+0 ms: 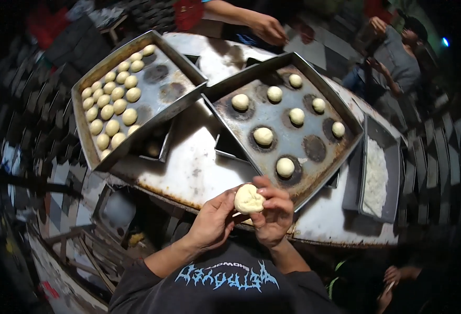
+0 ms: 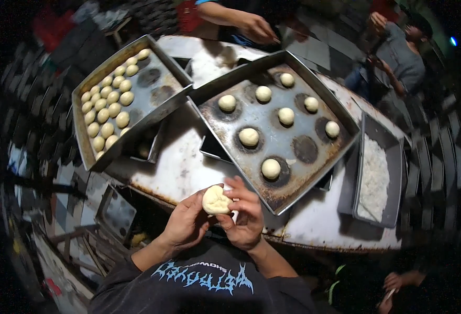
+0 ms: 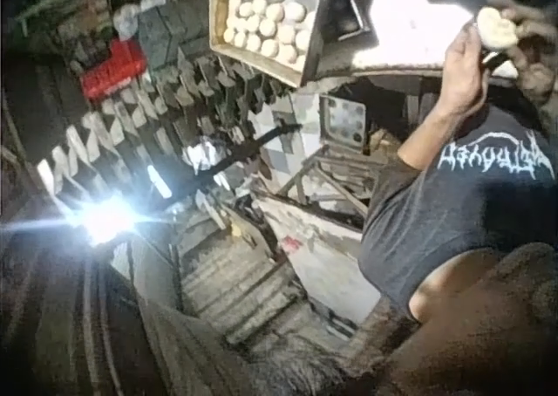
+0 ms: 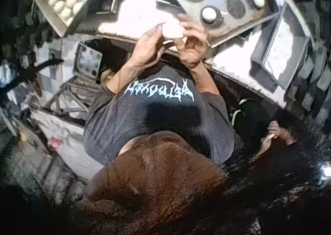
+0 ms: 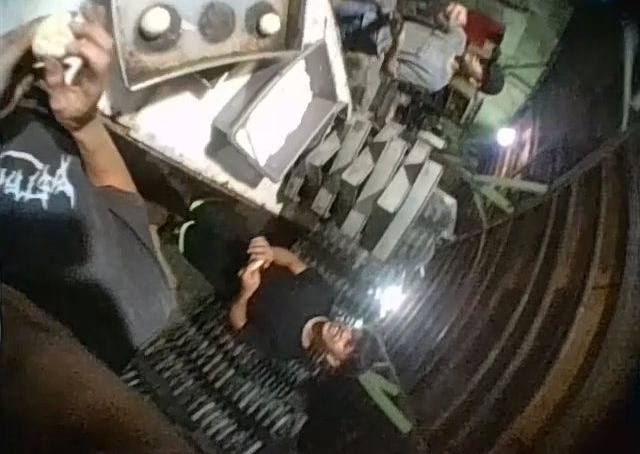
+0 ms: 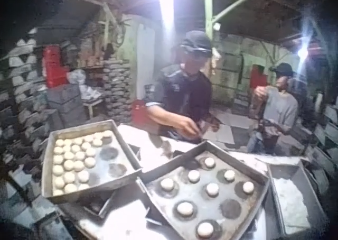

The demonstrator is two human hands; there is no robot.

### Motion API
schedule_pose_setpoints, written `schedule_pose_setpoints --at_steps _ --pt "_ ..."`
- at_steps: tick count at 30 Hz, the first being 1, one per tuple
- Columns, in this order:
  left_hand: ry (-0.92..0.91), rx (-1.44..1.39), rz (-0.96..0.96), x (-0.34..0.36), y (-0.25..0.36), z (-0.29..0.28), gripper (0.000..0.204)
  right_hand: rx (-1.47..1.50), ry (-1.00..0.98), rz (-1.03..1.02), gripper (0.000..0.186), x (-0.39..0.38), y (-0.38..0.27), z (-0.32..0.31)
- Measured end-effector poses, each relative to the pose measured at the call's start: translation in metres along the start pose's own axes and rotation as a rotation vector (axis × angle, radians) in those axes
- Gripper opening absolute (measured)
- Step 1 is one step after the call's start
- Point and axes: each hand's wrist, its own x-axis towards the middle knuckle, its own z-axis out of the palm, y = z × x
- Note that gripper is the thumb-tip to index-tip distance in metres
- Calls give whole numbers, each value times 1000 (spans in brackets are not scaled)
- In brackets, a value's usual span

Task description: Filling pieces of dough with a white mixture using a spoon and arranging them on metal trays.

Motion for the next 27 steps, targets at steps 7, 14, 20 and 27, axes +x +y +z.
schedule_pose_setpoints --at_steps 7,14,20,27 --pt "-20 -100 -117 -16 26 -8 30 -623 -600 -244 37 13 -31 -20" --pt "-262 466 -300 4 60 5 38 -554 -761 162 27 57 -72 -23" --pt "-251 934 563 112 -22 61 45 -795 77 316 32 12 -43 -93" --pt "-490 2162 759 268 -99 84 54 -641 601 453 26 13 -40 -176"
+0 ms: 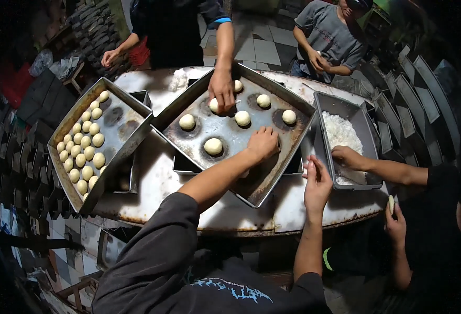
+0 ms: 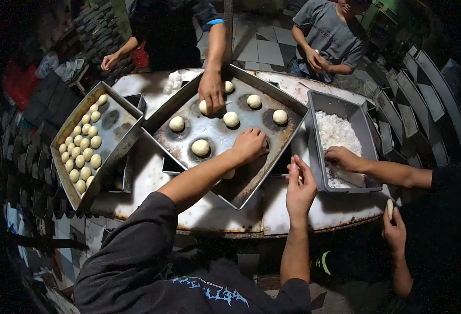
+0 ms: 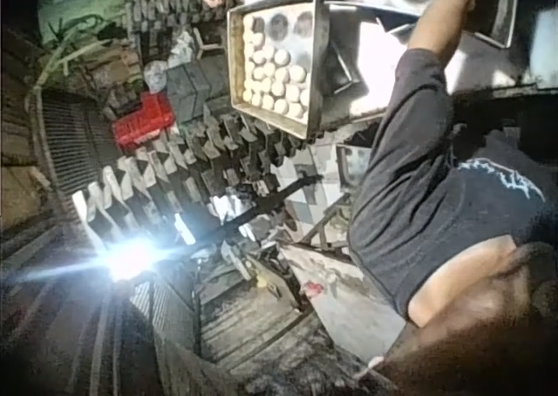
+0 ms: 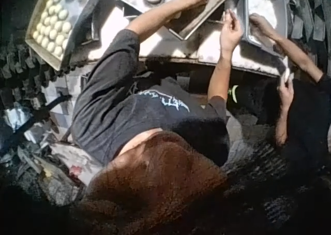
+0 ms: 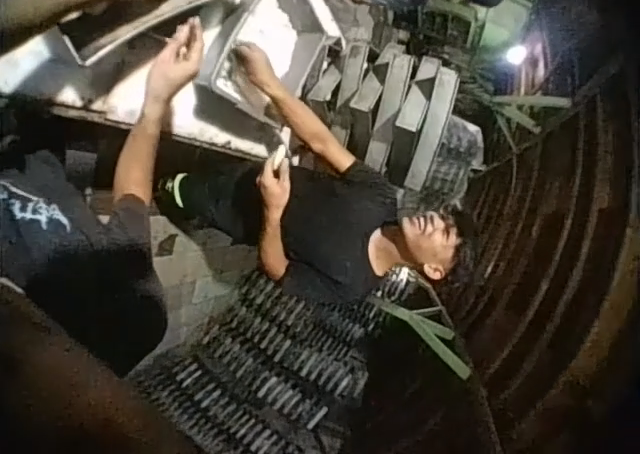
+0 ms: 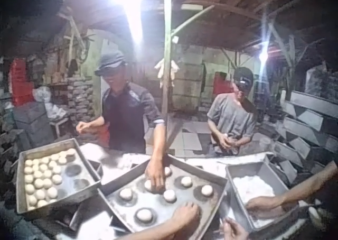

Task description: Filling pieces of dough with a white mixture using a spoon and arranging them on metal trays.

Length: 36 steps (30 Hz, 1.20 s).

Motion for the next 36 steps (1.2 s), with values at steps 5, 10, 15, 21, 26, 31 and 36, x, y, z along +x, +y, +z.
schedule_pose_setpoints --at_steps 5,10,15,21,26,31,36 --pt "23 -567 -11 -26 -34 -75 83 -361 -284 -92 28 67 0 41" --pt "106 -1471 -100 -231 -37 -168 43 -957 -992 -224 43 125 49 97" --pt "707 -1617 -1208 -544 -54 -63 29 -307 -726 -60 29 -13 -97 137" --pt "2065 -1920 -2058 -829 -48 136 51 -620 -1637 478 20 -322 -86 284" --pt "2406 -1758 -2211 -976 -136 317 59 -1405 -1995 200 45 -440 57 299" --pt "2480 -1499 -2367 -1112 -235 452 34 -1632 -1548 434 44 -556 72 339" --pt "3039 -1757 -1929 -1134 -311 510 32 -1747 -1450 400 45 -595 70 375"
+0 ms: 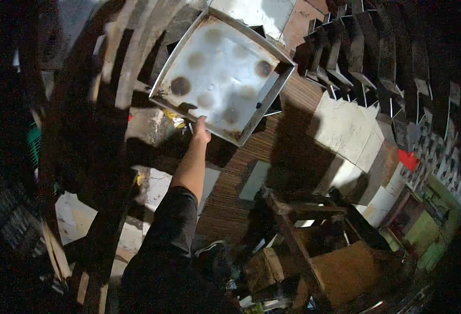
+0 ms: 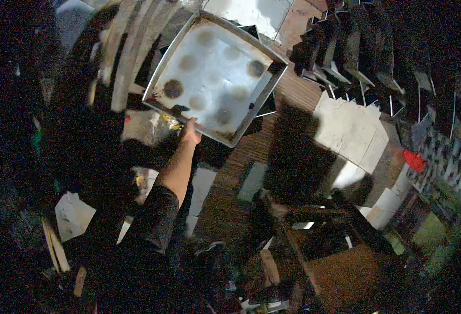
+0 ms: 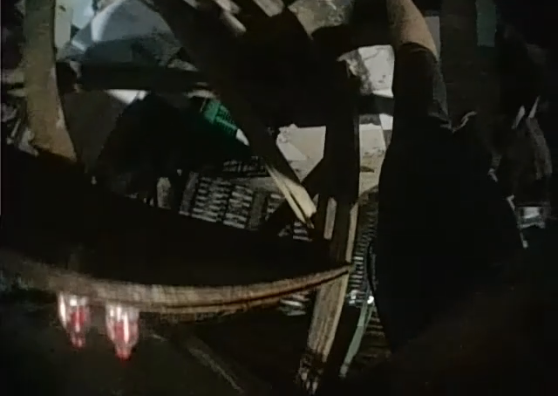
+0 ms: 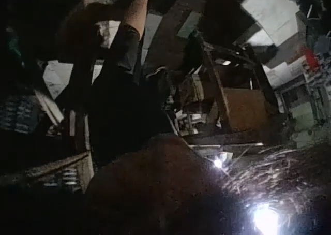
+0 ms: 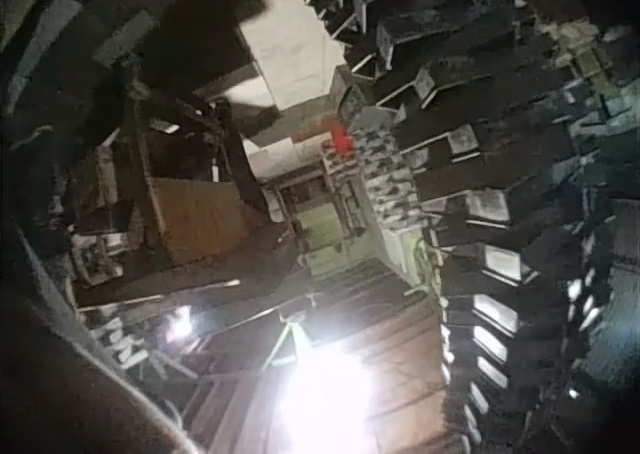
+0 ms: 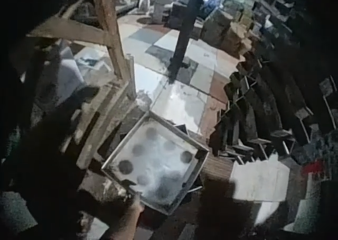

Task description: Filling pieces of dough with a white mixture using a spoon and arranging them on metal trays.

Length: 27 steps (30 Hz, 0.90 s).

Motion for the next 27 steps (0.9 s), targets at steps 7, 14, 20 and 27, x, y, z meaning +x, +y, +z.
schedule_pose_setpoints --at_steps 7,14,20,27 --pt "-314 213 188 13 94 -78 15 40 -72 -140 45 -34 22 -14" --pt "-365 215 435 -202 89 -67 17 352 202 -389 46 -75 106 12" --pt "-575 269 453 -415 129 -248 33 863 97 -636 26 -67 206 42" --pt "-976 559 539 -588 76 -271 36 1603 481 -1253 49 -164 332 0"
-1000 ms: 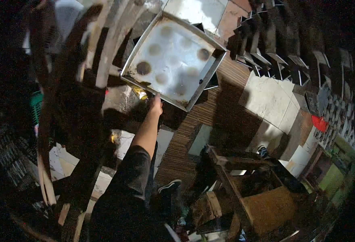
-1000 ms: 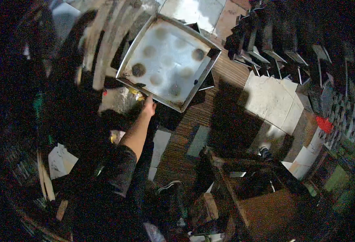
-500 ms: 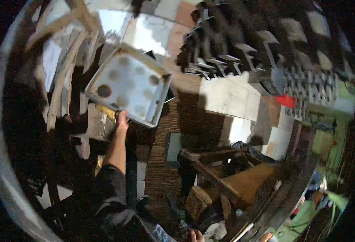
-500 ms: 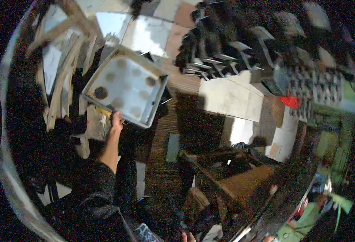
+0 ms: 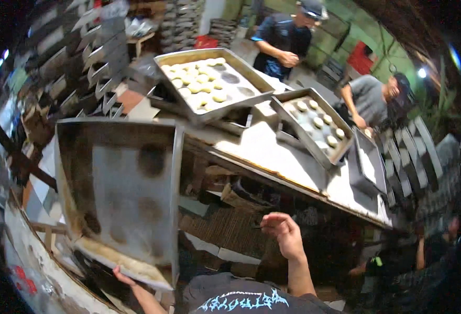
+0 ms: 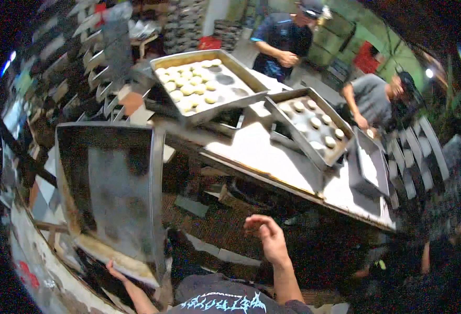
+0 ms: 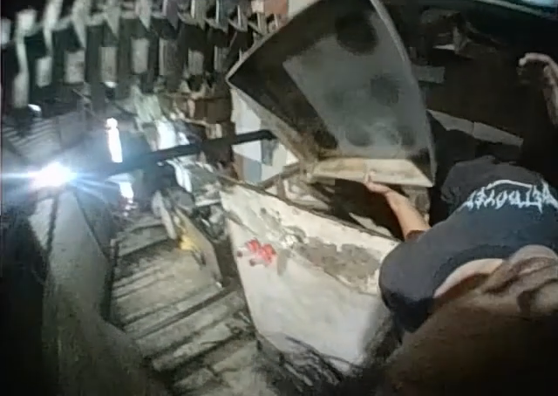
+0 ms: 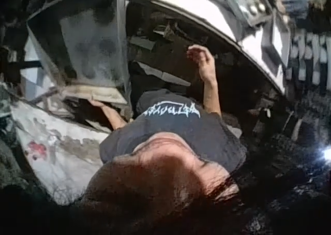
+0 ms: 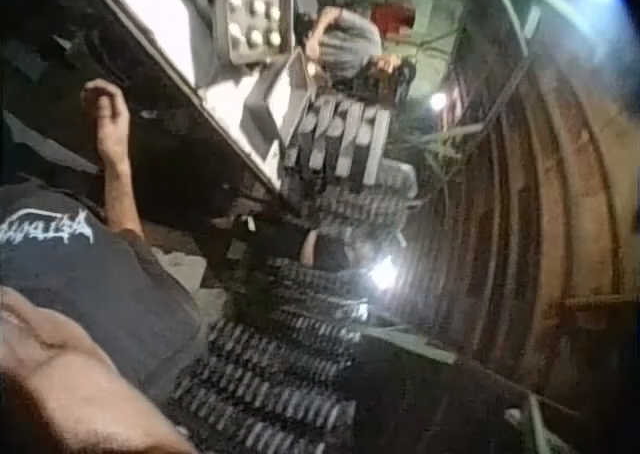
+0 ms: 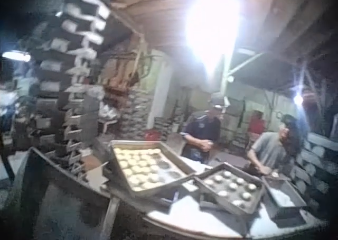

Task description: Filling pieces of dough with a white mixture using a spoon and arranging them on metal trays.

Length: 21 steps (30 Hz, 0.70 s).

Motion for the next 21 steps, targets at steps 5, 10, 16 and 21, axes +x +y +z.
schedule_pose_setpoints --at_steps 5,10,16,21 --pt "-338 40 -180 -180 5 226 25 86 -54 -114 107 -32 -55 -43" --pt "-931 152 -178 -204 -51 337 28 151 213 -422 96 22 -75 -119" --pt "-1257 493 -454 -216 -87 539 44 365 740 -407 74 94 -120 -237" --pt "-1331 794 -222 -215 -207 702 22 491 1099 -375 29 154 -104 -303"
